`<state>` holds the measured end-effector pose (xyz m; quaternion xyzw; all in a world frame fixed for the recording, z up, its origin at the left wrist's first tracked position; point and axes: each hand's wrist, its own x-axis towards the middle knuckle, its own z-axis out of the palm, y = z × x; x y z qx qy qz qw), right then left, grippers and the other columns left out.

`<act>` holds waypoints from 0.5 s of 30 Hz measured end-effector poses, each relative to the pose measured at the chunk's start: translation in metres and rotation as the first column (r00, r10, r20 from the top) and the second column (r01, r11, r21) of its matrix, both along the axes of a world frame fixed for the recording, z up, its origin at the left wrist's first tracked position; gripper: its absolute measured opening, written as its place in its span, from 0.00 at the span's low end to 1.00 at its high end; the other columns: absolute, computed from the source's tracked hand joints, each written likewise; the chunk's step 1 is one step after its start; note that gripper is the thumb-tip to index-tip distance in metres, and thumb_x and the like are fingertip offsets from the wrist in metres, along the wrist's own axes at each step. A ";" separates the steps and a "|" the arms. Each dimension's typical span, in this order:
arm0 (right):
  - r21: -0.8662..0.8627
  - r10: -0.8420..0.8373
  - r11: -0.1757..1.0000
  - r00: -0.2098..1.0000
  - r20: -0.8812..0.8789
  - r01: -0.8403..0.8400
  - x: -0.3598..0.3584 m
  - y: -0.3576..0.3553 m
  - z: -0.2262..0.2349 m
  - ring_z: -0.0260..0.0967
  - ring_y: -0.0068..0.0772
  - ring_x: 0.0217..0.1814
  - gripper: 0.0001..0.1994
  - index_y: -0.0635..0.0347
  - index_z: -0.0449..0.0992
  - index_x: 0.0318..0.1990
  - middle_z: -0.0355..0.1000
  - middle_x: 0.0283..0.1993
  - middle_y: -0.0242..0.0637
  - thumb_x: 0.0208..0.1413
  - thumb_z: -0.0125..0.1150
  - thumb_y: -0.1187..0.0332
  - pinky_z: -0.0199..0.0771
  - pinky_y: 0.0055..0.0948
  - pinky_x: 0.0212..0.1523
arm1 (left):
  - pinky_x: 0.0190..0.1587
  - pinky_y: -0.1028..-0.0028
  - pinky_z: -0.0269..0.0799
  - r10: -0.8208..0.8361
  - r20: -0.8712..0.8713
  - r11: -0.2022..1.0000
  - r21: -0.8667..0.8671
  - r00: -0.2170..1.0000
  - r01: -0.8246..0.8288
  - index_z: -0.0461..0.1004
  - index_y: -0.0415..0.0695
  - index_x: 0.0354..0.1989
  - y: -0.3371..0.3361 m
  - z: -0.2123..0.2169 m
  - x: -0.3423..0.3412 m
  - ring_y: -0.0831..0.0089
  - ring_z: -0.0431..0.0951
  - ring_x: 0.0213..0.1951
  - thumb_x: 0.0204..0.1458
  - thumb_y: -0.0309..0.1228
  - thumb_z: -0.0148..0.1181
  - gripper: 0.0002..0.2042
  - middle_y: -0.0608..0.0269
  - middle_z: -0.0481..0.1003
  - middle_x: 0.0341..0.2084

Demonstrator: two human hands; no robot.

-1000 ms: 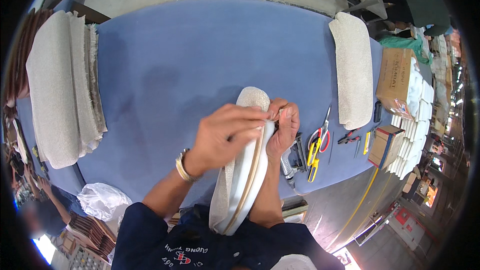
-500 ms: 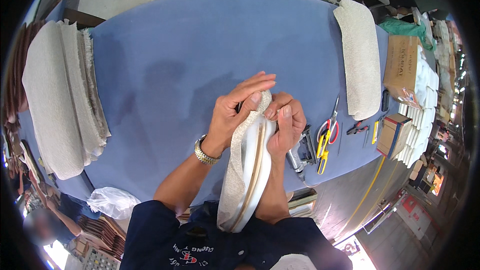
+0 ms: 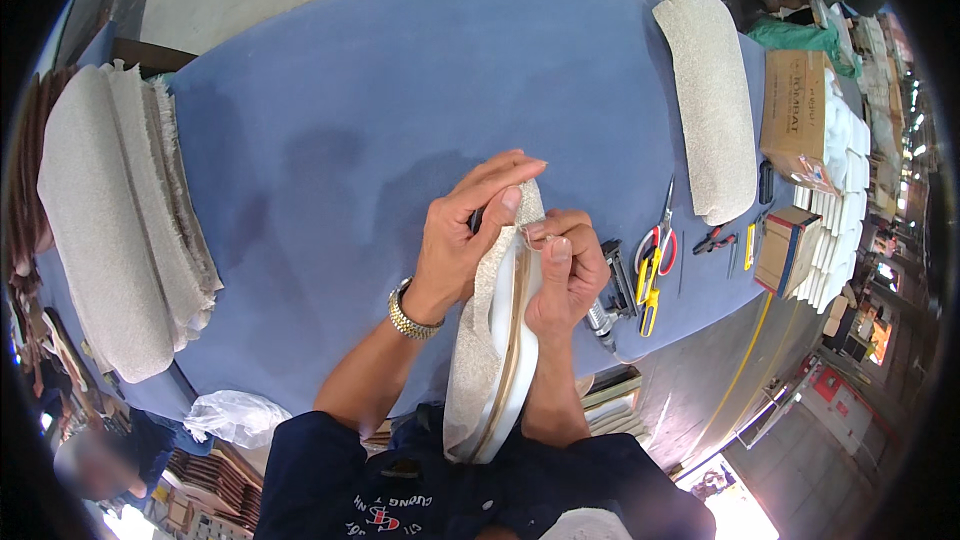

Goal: The person assembles cushion covers by folding fabric over foam inserts and securing them with a staple gun. They trim excess fabric with a utility knife and place finished units into a plastic bag.

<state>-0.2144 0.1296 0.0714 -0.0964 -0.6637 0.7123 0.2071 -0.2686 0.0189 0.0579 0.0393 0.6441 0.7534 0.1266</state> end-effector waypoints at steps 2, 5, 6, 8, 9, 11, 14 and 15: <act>-0.029 0.005 1.000 0.999 -0.036 -0.006 0.000 0.001 -0.003 0.66 0.26 0.35 0.12 0.63 0.71 0.30 0.76 0.38 0.42 0.67 0.60 0.68 0.67 0.28 0.38 | 0.62 0.66 0.70 0.024 0.017 1.000 0.014 1.000 -0.024 0.81 0.42 0.56 0.004 -0.001 0.003 0.62 0.75 0.63 0.69 0.34 0.52 0.15 0.56 0.81 0.54; -0.032 0.020 0.999 0.996 -0.091 -0.023 -0.002 0.004 -0.007 0.64 0.25 0.34 0.12 0.62 0.71 0.30 0.76 0.36 0.42 0.67 0.60 0.69 0.64 0.28 0.37 | 0.63 0.66 0.69 0.026 -0.006 0.999 -0.021 1.000 -0.027 0.78 0.42 0.59 0.007 0.002 0.005 0.62 0.74 0.64 0.69 0.34 0.52 0.16 0.55 0.79 0.57; -0.030 0.024 0.999 0.995 -0.097 -0.027 -0.003 0.004 -0.008 0.64 0.25 0.34 0.12 0.61 0.71 0.30 0.76 0.36 0.42 0.67 0.60 0.69 0.63 0.28 0.37 | 0.64 0.65 0.68 0.037 -0.039 0.999 -0.030 0.999 -0.038 0.77 0.42 0.60 0.008 0.003 0.006 0.62 0.73 0.65 0.69 0.33 0.52 0.16 0.54 0.78 0.58; -0.029 0.024 0.999 0.995 -0.092 -0.027 -0.003 0.004 -0.007 0.63 0.25 0.34 0.12 0.61 0.71 0.30 0.76 0.35 0.41 0.66 0.61 0.69 0.63 0.29 0.38 | 0.65 0.65 0.67 0.053 -0.105 0.997 -0.048 0.993 -0.058 0.75 0.42 0.63 0.010 0.005 0.010 0.61 0.72 0.66 0.69 0.33 0.52 0.18 0.53 0.76 0.61; -0.028 0.020 0.999 0.997 -0.080 -0.023 -0.002 0.004 -0.006 0.63 0.26 0.35 0.12 0.61 0.71 0.30 0.76 0.34 0.41 0.66 0.61 0.69 0.63 0.29 0.38 | 0.66 0.64 0.65 0.031 -0.122 0.998 -0.048 0.992 -0.037 0.74 0.42 0.64 0.010 0.004 0.010 0.61 0.71 0.67 0.69 0.33 0.52 0.18 0.53 0.75 0.62; -0.003 0.008 1.000 0.998 -0.068 -0.008 -0.001 0.005 -0.006 0.64 0.26 0.36 0.12 0.62 0.71 0.29 0.75 0.35 0.41 0.66 0.61 0.69 0.64 0.30 0.39 | 0.68 0.63 0.63 -0.011 -0.159 0.999 -0.049 0.987 0.003 0.71 0.42 0.66 0.007 -0.001 0.008 0.59 0.69 0.68 0.68 0.31 0.52 0.20 0.52 0.72 0.64; 0.088 -0.043 0.995 0.998 -0.041 0.047 0.002 0.005 -0.007 0.65 0.28 0.38 0.12 0.62 0.71 0.29 0.75 0.40 0.43 0.64 0.62 0.70 0.66 0.31 0.41 | 0.69 0.62 0.62 -0.027 -0.166 0.998 -0.065 0.986 0.017 0.71 0.40 0.66 0.005 0.004 0.008 0.58 0.67 0.69 0.65 0.29 0.54 0.21 0.51 0.71 0.65; 0.127 -0.079 0.989 0.997 -0.016 0.081 0.005 0.003 -0.005 0.66 0.29 0.39 0.12 0.62 0.71 0.28 0.75 0.43 0.44 0.64 0.62 0.70 0.67 0.31 0.43 | 0.69 0.62 0.61 -0.036 -0.158 0.997 -0.079 0.987 0.024 0.70 0.40 0.67 0.005 0.006 0.009 0.58 0.67 0.69 0.64 0.28 0.55 0.22 0.51 0.71 0.65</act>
